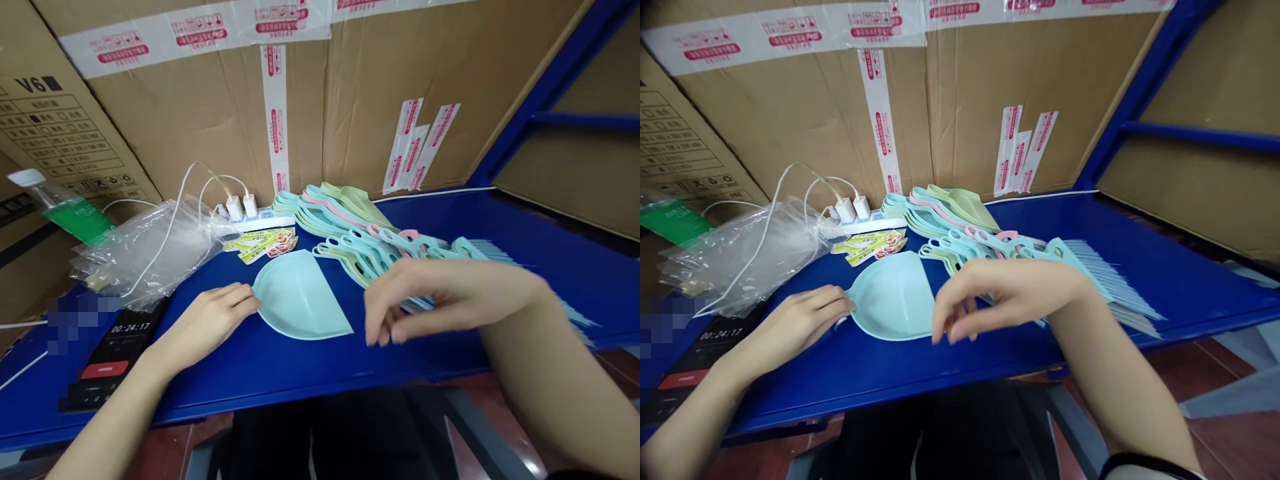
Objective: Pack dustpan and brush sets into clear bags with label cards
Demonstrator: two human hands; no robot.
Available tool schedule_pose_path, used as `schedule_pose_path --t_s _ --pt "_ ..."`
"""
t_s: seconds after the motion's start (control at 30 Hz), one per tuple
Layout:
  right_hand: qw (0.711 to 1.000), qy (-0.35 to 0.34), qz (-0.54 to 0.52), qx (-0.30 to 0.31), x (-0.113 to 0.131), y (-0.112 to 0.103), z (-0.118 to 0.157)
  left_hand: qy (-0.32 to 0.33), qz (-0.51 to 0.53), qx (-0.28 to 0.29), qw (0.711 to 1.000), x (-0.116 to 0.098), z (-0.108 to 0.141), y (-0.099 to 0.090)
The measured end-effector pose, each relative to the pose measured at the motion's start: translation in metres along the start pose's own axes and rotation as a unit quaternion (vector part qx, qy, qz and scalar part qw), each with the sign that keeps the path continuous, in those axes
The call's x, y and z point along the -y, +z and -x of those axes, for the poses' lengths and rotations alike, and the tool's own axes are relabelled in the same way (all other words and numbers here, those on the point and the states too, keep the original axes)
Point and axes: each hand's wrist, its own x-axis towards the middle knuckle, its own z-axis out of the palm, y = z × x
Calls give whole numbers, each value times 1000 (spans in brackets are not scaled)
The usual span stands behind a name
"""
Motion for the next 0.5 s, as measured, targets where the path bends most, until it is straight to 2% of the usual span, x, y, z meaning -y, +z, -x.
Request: schedule_pose_path --t_s 0.07,0.13,0.2,0.23,0.27,0.37,0.5 --pt "979 28 47 -198 -5 -2 22 6 13 12 1000 -3 1 1" --pt "907 104 152 -379 -17 -1 43 16 25 17 999 -4 1 2" --pt "831 188 244 -463 -33 2 62 21 36 17 999 -5 2 3" --pt "800 215 279 -485 -41 4 70 21 42 16 999 -5 2 3" --pt "787 240 297 -485 -49 6 77 20 50 17 998 -5 2 3" --pt "796 276 312 -440 -66 11 91 18 92 16 995 -4 3 0" --pt "808 282 318 -407 -72 15 100 13 150 16 988 -4 3 -5"
